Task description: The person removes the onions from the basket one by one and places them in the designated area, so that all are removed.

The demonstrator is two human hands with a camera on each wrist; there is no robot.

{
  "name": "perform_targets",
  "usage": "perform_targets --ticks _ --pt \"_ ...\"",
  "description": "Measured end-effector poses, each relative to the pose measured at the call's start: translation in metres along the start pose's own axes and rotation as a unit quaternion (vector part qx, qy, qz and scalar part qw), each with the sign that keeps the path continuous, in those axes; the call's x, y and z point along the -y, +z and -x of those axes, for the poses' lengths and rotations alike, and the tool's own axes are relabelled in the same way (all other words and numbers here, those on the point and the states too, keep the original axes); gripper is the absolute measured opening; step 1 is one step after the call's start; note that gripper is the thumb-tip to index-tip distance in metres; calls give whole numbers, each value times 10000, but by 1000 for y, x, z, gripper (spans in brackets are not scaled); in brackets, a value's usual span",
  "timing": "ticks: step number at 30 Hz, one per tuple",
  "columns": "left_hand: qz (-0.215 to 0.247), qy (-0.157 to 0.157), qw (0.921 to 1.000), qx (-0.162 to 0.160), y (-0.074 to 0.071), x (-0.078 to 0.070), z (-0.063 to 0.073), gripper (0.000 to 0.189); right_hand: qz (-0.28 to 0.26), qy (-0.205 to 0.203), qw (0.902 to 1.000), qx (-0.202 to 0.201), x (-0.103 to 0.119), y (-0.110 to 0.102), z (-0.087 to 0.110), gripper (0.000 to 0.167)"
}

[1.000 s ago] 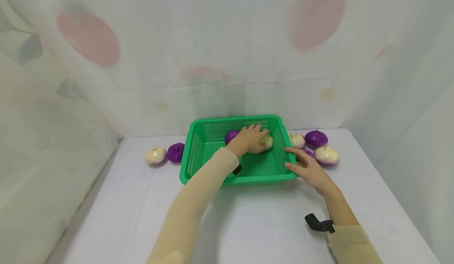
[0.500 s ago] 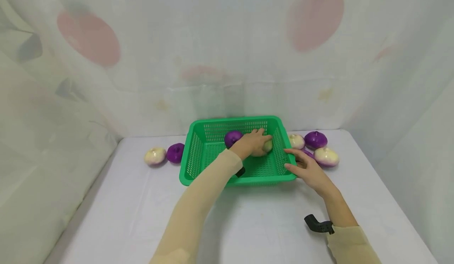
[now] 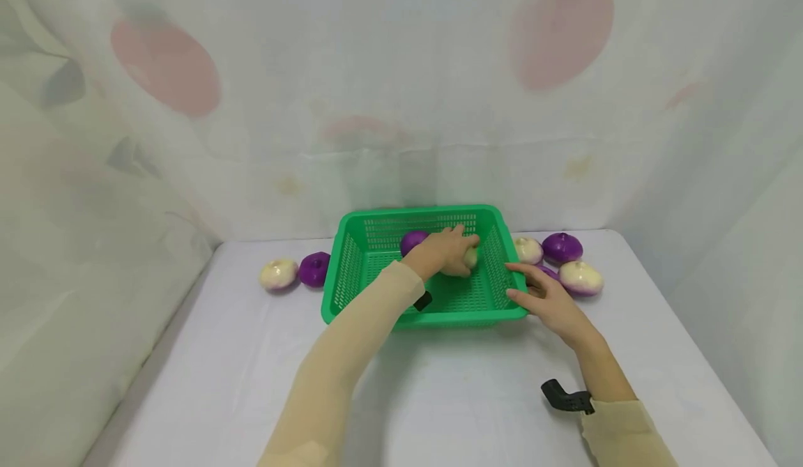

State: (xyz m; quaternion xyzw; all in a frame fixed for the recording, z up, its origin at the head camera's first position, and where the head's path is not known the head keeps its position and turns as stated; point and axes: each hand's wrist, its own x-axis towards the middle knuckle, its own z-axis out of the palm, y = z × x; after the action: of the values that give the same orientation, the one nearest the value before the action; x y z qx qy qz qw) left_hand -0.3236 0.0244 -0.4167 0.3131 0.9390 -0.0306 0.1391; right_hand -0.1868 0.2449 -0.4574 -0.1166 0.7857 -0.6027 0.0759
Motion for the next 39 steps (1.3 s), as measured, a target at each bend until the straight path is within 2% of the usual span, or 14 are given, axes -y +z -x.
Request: perform_targets --ticks 8,14,24,31,39 --pt "-284 268 9992 -104 -10 2 7 68 -16 18 10000 4 0 -4 0 59" --pt "-428 364 9982 -229 -19 1 19 65 30 3 10000 -6 -1 -6 -2 60" --pt "-870 676 9934 -304 -32 8 46 67 -181 -23 9998 104 -4 -5 -4 60" --pt "-926 888 9911 -352 -39 17 69 66 -167 -40 9998 93 -3 -5 -5 60" --pt "-527 874 9906 -907 -56 32 99 50 -106 -62 9999 72 -2 -5 -7 60"
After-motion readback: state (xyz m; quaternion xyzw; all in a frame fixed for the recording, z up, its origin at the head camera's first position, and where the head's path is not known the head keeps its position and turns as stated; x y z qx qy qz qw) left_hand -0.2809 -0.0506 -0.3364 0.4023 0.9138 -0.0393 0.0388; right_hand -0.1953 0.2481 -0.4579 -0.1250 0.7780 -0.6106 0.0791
